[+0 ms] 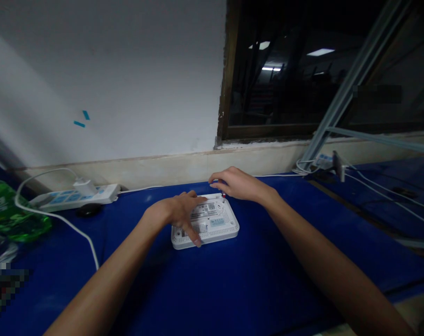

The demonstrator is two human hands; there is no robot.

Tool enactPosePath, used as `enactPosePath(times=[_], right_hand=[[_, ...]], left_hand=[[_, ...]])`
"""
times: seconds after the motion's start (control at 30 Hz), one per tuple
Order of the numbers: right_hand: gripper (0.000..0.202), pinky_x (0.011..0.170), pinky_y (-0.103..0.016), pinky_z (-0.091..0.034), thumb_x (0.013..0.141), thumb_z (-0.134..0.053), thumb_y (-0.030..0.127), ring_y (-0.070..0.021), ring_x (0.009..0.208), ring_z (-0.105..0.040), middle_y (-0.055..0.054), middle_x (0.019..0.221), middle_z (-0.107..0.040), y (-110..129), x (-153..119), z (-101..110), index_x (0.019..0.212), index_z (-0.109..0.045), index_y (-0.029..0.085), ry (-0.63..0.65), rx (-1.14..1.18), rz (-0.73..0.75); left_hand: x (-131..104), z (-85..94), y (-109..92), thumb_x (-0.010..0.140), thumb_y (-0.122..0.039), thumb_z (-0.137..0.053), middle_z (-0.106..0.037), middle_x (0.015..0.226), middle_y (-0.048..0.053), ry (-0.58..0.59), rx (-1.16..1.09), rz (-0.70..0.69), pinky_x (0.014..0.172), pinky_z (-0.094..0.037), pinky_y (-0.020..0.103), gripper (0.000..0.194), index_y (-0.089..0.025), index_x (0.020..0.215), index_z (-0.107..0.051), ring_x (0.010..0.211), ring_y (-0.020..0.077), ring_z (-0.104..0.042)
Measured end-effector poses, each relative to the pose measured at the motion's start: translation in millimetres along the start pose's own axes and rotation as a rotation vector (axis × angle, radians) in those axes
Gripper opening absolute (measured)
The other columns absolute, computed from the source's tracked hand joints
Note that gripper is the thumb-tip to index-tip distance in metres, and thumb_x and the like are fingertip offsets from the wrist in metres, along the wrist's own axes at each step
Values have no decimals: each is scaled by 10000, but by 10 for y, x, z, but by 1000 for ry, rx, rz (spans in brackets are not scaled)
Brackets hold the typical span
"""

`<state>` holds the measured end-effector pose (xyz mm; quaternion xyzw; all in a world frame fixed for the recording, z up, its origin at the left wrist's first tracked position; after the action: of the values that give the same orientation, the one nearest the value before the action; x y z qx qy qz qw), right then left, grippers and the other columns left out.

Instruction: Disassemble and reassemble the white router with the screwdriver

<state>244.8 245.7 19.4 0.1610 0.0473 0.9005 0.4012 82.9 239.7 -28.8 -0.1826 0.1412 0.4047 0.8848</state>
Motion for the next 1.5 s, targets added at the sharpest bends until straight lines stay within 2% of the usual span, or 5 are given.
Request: enactPosePath(times=[0.17, 0.4, 0.6, 1.33, 1.5], right_hand=[[491, 757, -275, -435, 791, -576, 118, -187, 899, -651, -67, 1086, -724, 58, -37, 36, 1267, -630, 226, -31, -52, 41], [258, 669, -284, -409, 945, -543, 333, -178, 706, -629, -59, 741, -719, 8, -3, -6, 1055, -727, 188, 43, -22, -54], [454, 736, -276, -421, 793, -601, 156, -193, 902, -648, -61, 1073, -733, 42, -36, 37, 1237, -655, 233, 5, -41, 5], [461, 799, -285, -444, 786, -613, 145, -188, 917, -637, -69, 1155, -700, 40, -39, 5, 1239, -651, 224, 44, -32, 46], [224, 763, -307, -436, 908, -582, 324, -196, 832, -641, -76, 919, -732, 5, -26, -6, 989, -738, 185, 63, -55, 1]], left_hand=[[-8, -1, -13, 426, -660, -841, -442, 1466, 86, 7, 9, -1, 1038, -445, 471, 1290, -331, 1540, -279, 1289, 383, -465], [-3, 1, -4, 423, -681, -837, -412, 1494, 112, 19, 3, -8, 1052, -424, 511, 1303, -322, 1545, -280, 1323, 411, -427], [20, -17, 16, 434, -673, -833, -402, 1499, 106, 0, 3, -12, 1050, -428, 501, 1299, -339, 1550, -257, 1324, 402, -430], [22, -21, 10, 441, -697, -819, -427, 1488, 109, -8, 9, -22, 1046, -426, 500, 1266, -340, 1534, -289, 1325, 395, -437], [29, -25, 33, 435, -685, -828, -440, 1471, 107, -7, -3, -17, 1052, -420, 508, 1262, -360, 1531, -291, 1308, 387, -449]])
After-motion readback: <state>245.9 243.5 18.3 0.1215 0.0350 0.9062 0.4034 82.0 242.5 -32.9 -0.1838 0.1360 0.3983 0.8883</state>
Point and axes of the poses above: each hand's wrist, its own x-axis towards the middle knuckle, its own z-axis out of the back of the hand, y = z × x, the point moved 5 cm from there along x, towards the middle knuckle
